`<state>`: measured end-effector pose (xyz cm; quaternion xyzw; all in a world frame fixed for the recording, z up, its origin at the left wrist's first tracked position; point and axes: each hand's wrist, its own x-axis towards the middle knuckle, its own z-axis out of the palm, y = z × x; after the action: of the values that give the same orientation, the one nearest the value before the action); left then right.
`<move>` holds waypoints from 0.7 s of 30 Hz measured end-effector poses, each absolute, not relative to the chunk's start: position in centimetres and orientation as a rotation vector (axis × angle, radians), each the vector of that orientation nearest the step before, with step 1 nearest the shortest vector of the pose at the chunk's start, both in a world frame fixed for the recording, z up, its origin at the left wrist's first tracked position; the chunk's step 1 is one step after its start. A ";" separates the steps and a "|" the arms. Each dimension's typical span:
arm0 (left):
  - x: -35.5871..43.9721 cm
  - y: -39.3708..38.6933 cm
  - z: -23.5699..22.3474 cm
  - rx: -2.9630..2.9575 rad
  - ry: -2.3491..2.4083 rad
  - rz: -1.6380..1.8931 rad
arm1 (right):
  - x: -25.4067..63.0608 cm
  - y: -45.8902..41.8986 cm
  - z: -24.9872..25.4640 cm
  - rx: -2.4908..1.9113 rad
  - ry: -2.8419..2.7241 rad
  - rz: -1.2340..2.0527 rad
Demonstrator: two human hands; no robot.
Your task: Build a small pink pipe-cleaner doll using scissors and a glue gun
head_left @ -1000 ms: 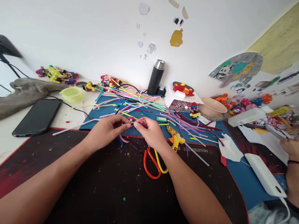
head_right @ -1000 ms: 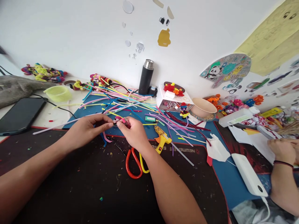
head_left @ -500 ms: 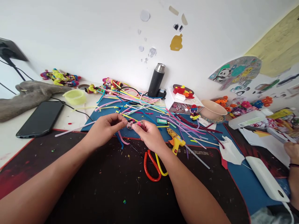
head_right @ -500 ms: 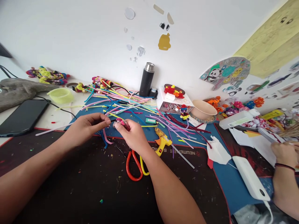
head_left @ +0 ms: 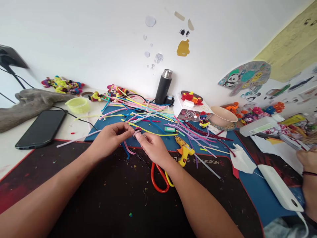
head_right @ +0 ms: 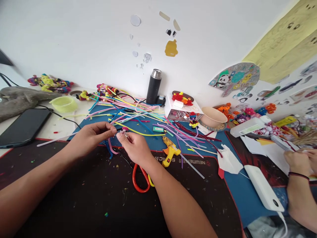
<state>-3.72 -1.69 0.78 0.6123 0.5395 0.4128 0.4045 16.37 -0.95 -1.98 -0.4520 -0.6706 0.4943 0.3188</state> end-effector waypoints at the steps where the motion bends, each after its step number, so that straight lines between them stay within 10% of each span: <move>1: -3.7 -1.7 0.8 1.541 1.361 1.040 | 16.3 -1.0 -2.0 -1.206 -1.776 1.266; 21: -3.6 -1.7 0.4 1.584 1.333 0.989 | 15.1 -1.4 -2.1 -1.368 -1.827 1.149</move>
<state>-3.59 -1.70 0.45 0.6295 0.5295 0.3929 0.4110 15.14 -1.42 -2.09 -0.5126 -0.6845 0.4304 0.2890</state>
